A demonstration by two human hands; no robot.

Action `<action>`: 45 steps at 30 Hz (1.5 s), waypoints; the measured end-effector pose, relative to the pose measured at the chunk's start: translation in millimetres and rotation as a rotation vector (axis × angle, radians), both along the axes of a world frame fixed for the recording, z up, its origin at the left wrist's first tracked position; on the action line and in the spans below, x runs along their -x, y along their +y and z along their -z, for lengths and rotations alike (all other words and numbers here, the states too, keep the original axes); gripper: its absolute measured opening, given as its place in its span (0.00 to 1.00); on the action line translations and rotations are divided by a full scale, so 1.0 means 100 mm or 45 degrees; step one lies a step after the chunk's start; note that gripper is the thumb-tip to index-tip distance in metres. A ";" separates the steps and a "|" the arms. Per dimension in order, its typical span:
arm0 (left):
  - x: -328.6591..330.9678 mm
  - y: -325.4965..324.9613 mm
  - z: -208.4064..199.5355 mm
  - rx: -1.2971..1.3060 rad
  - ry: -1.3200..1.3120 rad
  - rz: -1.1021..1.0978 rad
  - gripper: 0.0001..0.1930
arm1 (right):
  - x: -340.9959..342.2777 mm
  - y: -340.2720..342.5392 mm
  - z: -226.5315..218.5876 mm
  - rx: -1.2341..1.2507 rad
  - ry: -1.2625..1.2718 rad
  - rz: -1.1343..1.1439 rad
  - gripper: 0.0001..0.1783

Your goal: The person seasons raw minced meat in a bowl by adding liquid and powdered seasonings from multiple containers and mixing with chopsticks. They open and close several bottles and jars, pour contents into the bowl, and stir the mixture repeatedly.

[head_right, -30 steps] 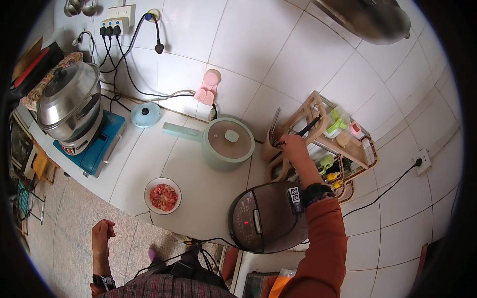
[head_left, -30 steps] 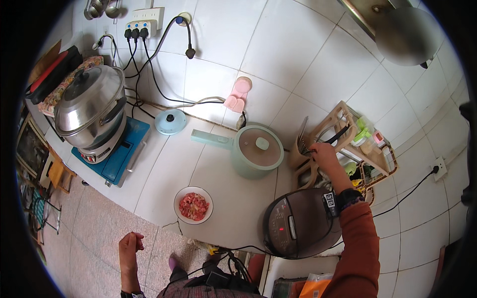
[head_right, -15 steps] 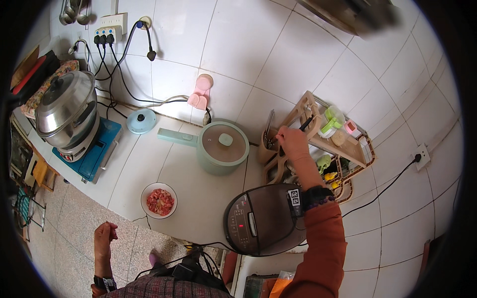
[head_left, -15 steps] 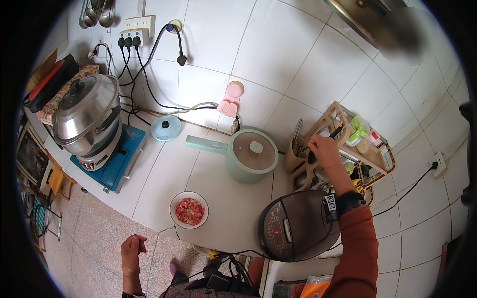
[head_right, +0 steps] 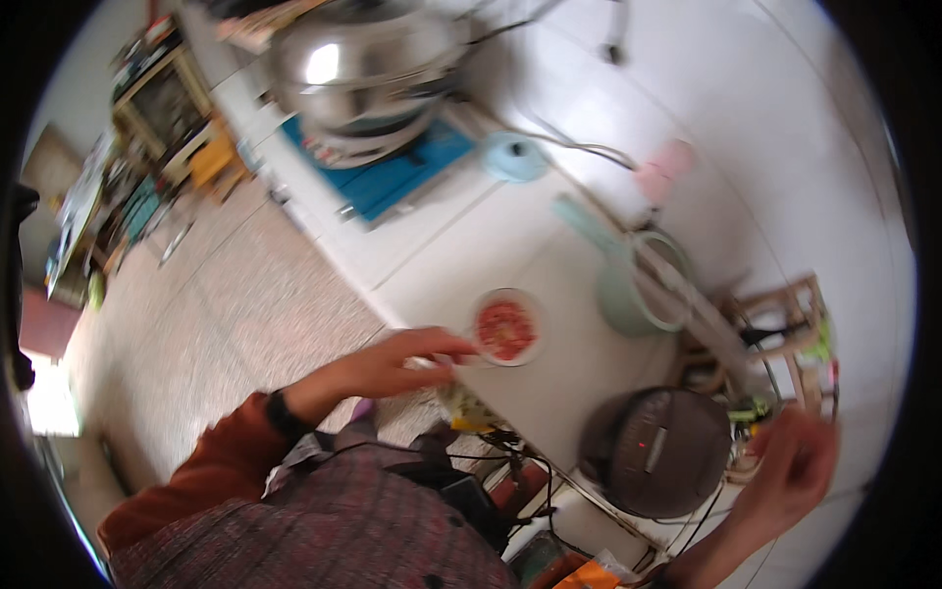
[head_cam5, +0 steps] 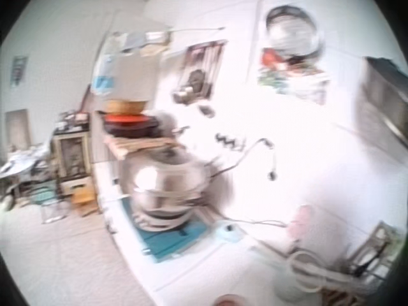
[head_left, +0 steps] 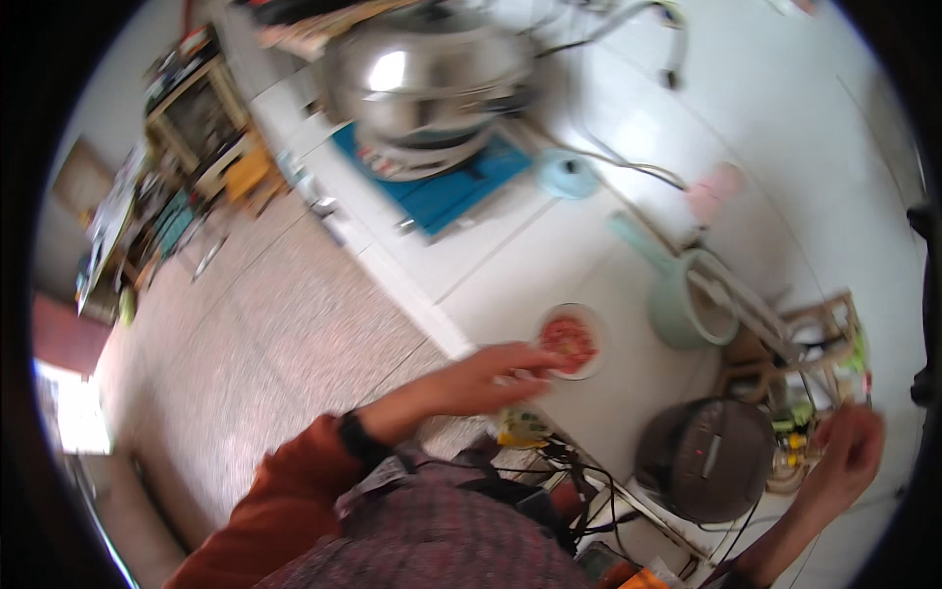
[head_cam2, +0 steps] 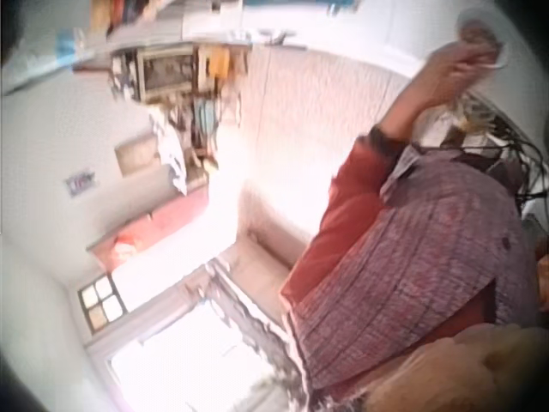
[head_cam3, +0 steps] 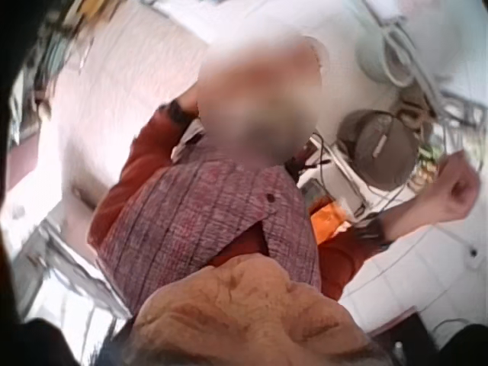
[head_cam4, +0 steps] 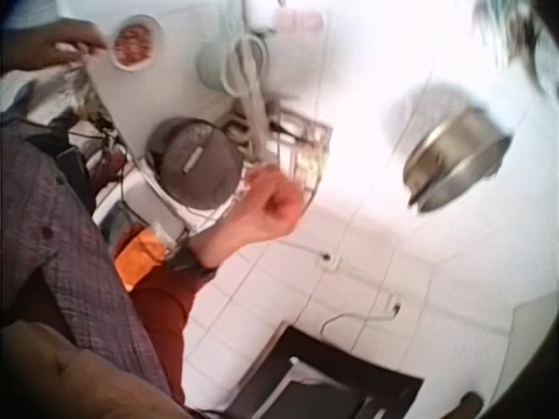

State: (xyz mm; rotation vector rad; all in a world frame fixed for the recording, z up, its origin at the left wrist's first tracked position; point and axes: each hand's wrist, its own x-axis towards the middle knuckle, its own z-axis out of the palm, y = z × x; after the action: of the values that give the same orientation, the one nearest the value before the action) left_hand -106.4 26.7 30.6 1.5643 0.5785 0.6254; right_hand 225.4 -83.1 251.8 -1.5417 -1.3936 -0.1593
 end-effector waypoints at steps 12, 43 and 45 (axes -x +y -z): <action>0.43 -0.38 -0.06 0.841 -0.808 -0.007 0.21 | 2.29 -0.22 1.58 1.110 0.964 -0.422 0.12; 1.54 -0.87 1.17 -0.572 0.770 0.012 0.13 | 1.58 -0.55 1.55 0.318 1.012 0.018 0.11; 1.57 -0.69 1.23 -0.592 0.611 -0.045 0.15 | 1.54 -0.38 1.63 0.306 0.960 0.053 0.11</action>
State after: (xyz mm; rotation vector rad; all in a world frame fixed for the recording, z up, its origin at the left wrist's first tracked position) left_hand -263.7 -42.0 -92.6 2.1724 0.8613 0.4238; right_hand 71.6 -120.8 88.9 -1.5850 -0.7925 0.5352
